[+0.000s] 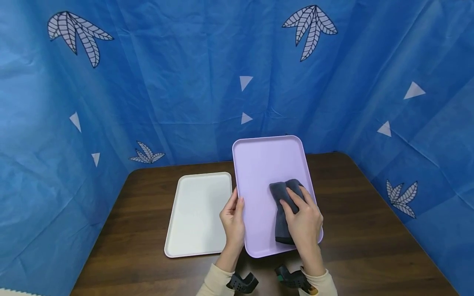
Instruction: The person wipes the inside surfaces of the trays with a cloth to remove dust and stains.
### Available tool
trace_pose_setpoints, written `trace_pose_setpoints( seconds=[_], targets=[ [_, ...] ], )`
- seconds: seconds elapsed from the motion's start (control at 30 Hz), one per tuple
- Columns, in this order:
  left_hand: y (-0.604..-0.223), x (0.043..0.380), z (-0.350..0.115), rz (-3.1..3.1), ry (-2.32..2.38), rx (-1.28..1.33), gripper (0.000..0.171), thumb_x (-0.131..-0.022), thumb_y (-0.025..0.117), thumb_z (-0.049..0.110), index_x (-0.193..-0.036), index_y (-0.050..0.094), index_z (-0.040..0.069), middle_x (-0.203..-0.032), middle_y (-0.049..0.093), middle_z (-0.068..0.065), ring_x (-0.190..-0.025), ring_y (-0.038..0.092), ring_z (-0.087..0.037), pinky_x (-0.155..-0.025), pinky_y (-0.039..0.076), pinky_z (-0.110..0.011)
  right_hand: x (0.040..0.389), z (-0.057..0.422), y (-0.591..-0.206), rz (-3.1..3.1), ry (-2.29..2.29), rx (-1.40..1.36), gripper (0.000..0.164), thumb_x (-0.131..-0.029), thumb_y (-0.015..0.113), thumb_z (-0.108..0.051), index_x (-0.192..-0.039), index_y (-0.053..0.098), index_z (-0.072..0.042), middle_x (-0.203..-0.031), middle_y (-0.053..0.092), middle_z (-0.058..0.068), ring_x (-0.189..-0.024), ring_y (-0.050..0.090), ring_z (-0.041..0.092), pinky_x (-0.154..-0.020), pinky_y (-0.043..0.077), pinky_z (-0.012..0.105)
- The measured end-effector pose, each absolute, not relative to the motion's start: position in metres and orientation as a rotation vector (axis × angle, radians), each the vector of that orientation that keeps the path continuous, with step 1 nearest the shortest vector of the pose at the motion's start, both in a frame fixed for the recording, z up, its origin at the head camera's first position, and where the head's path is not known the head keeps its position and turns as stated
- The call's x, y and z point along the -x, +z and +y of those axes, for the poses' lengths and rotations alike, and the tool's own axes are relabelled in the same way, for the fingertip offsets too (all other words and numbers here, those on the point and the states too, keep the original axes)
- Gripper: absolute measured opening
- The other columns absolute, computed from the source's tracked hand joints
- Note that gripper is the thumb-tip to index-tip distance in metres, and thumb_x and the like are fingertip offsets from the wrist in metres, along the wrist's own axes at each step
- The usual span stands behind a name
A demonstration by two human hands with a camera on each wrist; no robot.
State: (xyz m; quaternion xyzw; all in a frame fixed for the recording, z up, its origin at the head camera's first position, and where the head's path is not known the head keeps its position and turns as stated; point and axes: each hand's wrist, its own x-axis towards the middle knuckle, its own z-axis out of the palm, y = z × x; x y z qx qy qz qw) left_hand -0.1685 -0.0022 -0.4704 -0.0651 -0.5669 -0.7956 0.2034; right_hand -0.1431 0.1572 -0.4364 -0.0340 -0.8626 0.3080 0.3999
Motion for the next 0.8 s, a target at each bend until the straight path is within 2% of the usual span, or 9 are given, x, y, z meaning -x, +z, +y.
trace_pose_setpoints(
  seconds=[0.1,0.37,0.5,0.7,0.8],
  targets=[
    [-0.470,0.168,-0.003,-1.583,-2.220,0.176,0.041,-0.098,0.056,0.006,-0.137,0.050,-0.008,-0.117,0.062,-0.031,-0.093,0.064,-0.001,-0.082,0.055,-0.017,0.143,0.162,-0.437,-2.193,0.774,0.123,0.041,-0.071,0.087,-0.014,-0.110,0.076,-0.010,-0.124,0.065,0.022,-0.103,0.064,0.047,-0.075,0.054,0.059],
    [-0.470,0.169,-0.005,-1.553,-2.225,0.186,0.042,-0.098,0.055,0.005,-0.137,0.049,-0.011,-0.129,0.058,-0.031,-0.102,0.064,-0.001,-0.085,0.054,-0.016,0.144,0.171,-0.436,-2.211,0.790,0.194,0.041,-0.074,0.086,-0.015,-0.112,0.075,-0.010,-0.126,0.063,0.021,-0.107,0.063,0.045,-0.075,0.053,0.060],
    [-0.470,0.169,-0.005,-1.548,-2.217,0.192,0.041,-0.098,0.056,0.005,-0.136,0.050,-0.010,-0.121,0.064,-0.026,-0.097,0.065,-0.001,-0.082,0.055,-0.016,0.143,0.172,-0.437,-2.216,0.815,0.212,0.040,-0.076,0.084,-0.015,-0.114,0.074,-0.010,-0.127,0.063,0.021,-0.108,0.063,0.046,-0.075,0.053,0.061],
    [-0.468,0.169,-0.006,-1.533,-2.239,0.206,0.041,-0.097,0.057,0.005,-0.135,0.051,-0.009,-0.110,0.071,-0.006,-0.091,0.065,-0.002,-0.078,0.056,-0.016,0.140,0.168,-0.439,-2.199,0.844,0.252,0.038,-0.078,0.082,-0.014,-0.115,0.074,-0.010,-0.128,0.062,0.020,-0.106,0.063,0.047,-0.075,0.052,0.062],
    [-0.468,0.168,-0.006,-1.533,-2.234,0.213,0.041,-0.097,0.057,0.005,-0.135,0.052,-0.009,-0.110,0.070,-0.010,-0.091,0.065,-0.002,-0.078,0.055,-0.016,0.139,0.166,-0.440,-2.192,0.849,0.268,0.038,-0.078,0.082,-0.015,-0.115,0.074,-0.009,-0.128,0.062,0.020,-0.106,0.063,0.047,-0.075,0.052,0.061]
  ],
)
